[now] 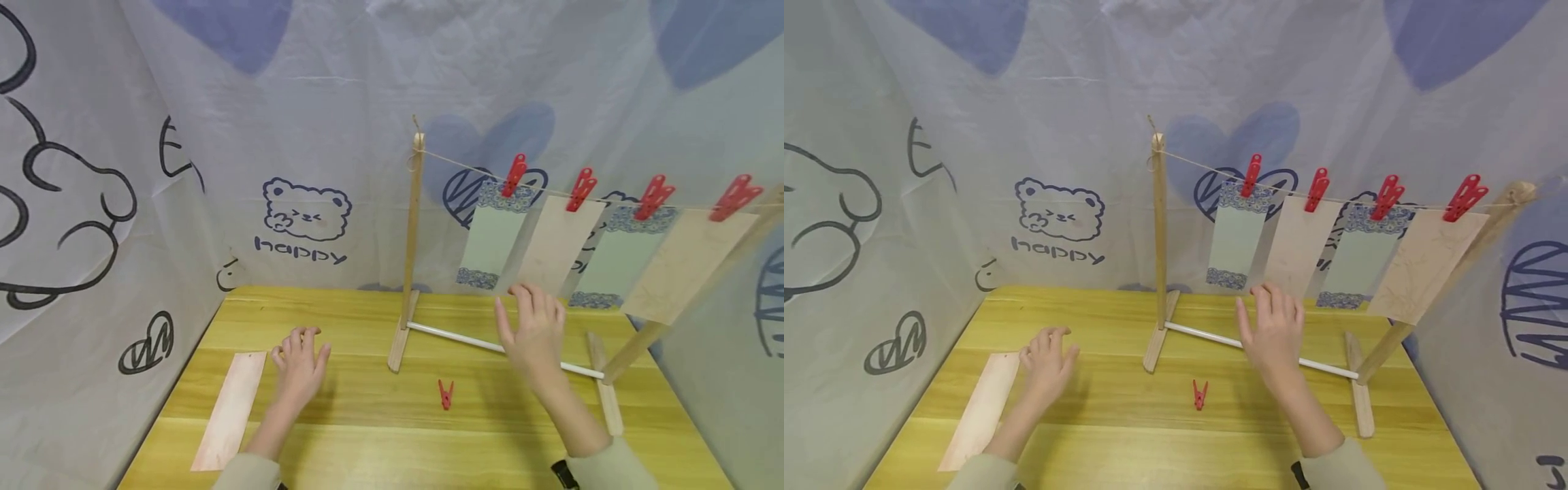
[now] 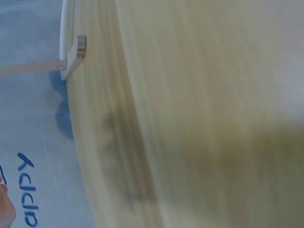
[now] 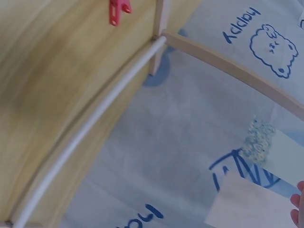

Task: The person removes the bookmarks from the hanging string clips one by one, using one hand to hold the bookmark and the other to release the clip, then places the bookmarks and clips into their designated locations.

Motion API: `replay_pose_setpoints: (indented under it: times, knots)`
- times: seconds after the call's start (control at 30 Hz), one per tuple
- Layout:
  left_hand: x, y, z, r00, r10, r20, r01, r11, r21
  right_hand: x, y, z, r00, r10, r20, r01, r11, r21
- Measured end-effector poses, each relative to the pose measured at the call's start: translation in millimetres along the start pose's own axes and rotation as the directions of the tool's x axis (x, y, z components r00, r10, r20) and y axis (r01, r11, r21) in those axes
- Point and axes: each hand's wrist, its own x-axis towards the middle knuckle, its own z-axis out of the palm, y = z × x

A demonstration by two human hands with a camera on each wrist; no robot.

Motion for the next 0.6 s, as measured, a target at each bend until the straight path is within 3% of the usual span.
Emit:
replay_pose_setpoints:
  times: [0.4,0.6]
  knots:
    - [25.9,38.4,11.2,0.997,0.078,-0.014,-0.078,0.996,-0.033,28,1,-10,0.992,-0.043,-0.120,0.040,0.999,-0.030]
    - [39.1,52.4,18.0,0.991,0.128,-0.039,-0.129,0.991,-0.027,39,5,-18,0.989,-0.072,-0.129,0.063,0.996,-0.067]
